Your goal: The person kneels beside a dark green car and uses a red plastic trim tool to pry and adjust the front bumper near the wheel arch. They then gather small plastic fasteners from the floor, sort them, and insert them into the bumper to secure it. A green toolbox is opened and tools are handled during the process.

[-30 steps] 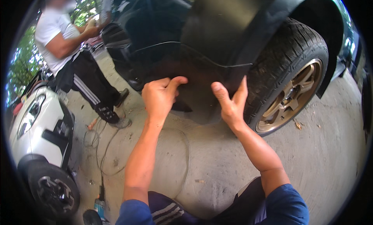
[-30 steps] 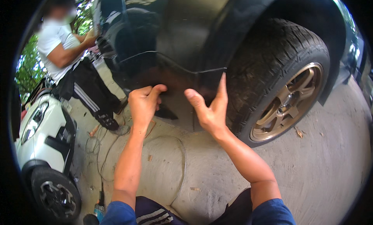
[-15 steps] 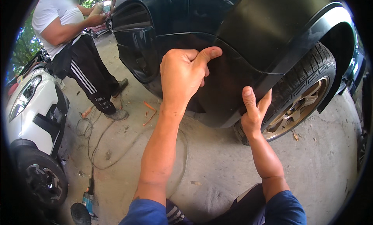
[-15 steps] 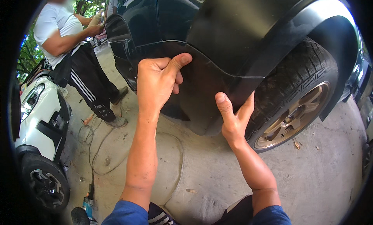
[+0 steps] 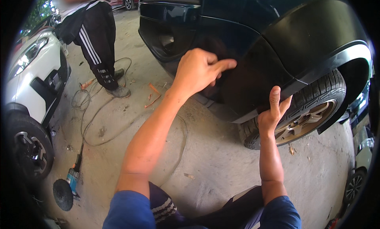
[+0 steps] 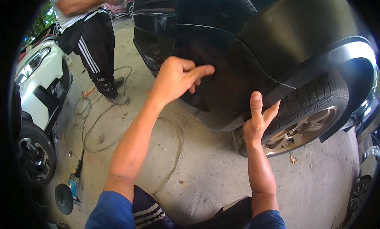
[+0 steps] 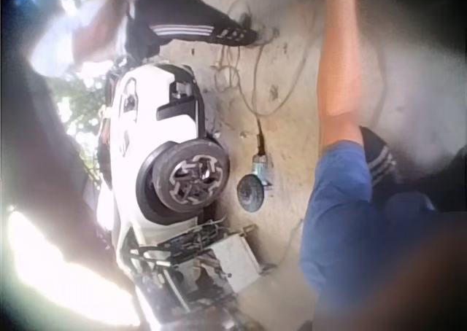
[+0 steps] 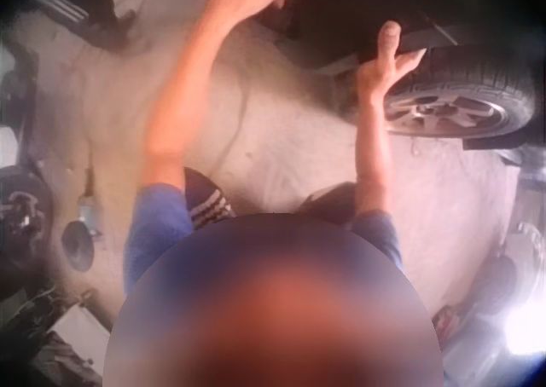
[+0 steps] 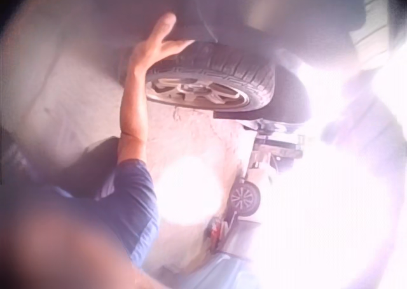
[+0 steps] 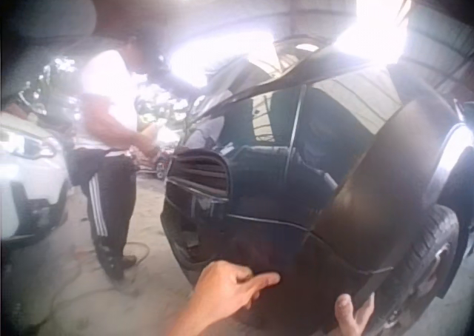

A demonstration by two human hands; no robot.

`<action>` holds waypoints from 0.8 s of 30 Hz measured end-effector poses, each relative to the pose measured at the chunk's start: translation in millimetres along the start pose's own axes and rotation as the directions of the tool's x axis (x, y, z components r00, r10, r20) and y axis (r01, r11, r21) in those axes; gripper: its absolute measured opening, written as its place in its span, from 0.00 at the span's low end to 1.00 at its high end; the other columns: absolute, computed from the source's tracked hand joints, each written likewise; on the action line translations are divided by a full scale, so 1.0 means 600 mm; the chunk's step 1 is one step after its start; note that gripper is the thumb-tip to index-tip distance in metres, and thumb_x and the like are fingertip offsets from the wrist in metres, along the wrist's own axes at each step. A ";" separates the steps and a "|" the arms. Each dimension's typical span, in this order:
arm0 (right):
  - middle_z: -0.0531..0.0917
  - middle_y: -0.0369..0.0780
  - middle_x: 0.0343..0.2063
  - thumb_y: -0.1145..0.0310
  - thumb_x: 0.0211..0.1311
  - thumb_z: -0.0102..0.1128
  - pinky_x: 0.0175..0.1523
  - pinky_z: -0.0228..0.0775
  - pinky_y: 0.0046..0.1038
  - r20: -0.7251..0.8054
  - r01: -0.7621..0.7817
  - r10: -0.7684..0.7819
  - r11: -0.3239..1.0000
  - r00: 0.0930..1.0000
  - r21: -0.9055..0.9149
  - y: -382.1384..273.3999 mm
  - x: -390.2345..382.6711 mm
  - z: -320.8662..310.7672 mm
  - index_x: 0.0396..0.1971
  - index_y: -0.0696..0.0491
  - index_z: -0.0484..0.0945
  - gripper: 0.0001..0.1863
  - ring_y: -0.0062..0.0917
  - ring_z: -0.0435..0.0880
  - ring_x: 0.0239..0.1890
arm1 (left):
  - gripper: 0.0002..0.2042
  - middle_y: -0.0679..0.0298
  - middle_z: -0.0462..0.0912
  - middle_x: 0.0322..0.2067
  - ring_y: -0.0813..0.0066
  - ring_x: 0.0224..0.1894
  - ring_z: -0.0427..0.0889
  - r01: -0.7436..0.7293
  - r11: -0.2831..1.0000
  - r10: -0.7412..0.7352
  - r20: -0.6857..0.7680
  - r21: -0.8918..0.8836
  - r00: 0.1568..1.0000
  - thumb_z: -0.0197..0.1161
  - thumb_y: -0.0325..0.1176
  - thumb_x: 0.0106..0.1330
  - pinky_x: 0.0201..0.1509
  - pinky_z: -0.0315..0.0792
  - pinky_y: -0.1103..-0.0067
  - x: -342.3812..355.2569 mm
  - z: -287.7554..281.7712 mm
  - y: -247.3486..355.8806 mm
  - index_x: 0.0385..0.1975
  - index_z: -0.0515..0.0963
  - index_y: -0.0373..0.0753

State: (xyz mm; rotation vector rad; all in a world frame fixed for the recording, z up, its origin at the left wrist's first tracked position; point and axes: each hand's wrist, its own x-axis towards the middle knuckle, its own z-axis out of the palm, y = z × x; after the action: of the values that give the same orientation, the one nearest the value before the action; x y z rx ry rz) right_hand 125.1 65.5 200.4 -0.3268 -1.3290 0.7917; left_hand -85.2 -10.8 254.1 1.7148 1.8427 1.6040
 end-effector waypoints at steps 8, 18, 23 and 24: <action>0.77 0.45 0.58 0.58 0.75 0.60 0.65 0.73 0.36 -0.020 -0.033 0.036 0.993 0.999 0.117 0.014 -0.002 -0.002 0.68 0.58 0.64 0.30 0.33 0.78 0.60 | 0.34 0.64 0.76 0.06 0.70 0.11 0.79 0.214 0.977 -0.213 0.061 -0.009 0.975 0.71 0.64 0.59 0.23 0.74 0.75 -0.040 0.046 -0.028 0.05 0.79 0.38; 0.77 0.44 0.60 0.61 0.78 0.54 0.67 0.70 0.33 -0.074 -0.035 0.050 0.982 0.996 0.183 0.023 -0.009 -0.011 0.68 0.59 0.65 0.26 0.30 0.79 0.59 | 0.28 0.61 0.74 0.07 0.66 0.07 0.71 -0.143 0.989 0.134 -0.206 -0.029 0.969 0.73 0.55 0.60 0.17 0.63 0.73 -0.040 0.062 -0.047 0.08 0.80 0.38; 0.77 0.43 0.60 0.61 0.77 0.55 0.67 0.70 0.34 -0.079 -0.035 0.050 0.983 0.996 0.181 0.027 -0.008 -0.012 0.68 0.59 0.65 0.26 0.31 0.78 0.61 | 0.27 0.60 0.75 0.07 0.66 0.07 0.71 -0.122 0.991 0.109 -0.208 -0.054 0.972 0.73 0.54 0.60 0.18 0.64 0.74 -0.040 0.062 -0.051 0.09 0.82 0.39; 0.77 0.43 0.60 0.61 0.77 0.55 0.67 0.70 0.34 -0.110 -0.046 0.070 0.978 0.991 0.202 0.027 -0.009 -0.012 0.67 0.59 0.65 0.26 0.30 0.77 0.61 | 0.26 0.61 0.75 0.07 0.67 0.08 0.72 -0.107 0.994 0.102 -0.193 -0.019 0.976 0.73 0.55 0.60 0.18 0.64 0.75 -0.041 0.060 -0.051 0.09 0.82 0.39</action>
State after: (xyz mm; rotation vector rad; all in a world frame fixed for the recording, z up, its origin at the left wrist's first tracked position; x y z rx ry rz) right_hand 126.7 74.8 184.6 -0.2501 -1.1244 0.9330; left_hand -70.7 -3.0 203.4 1.7252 1.8271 1.8895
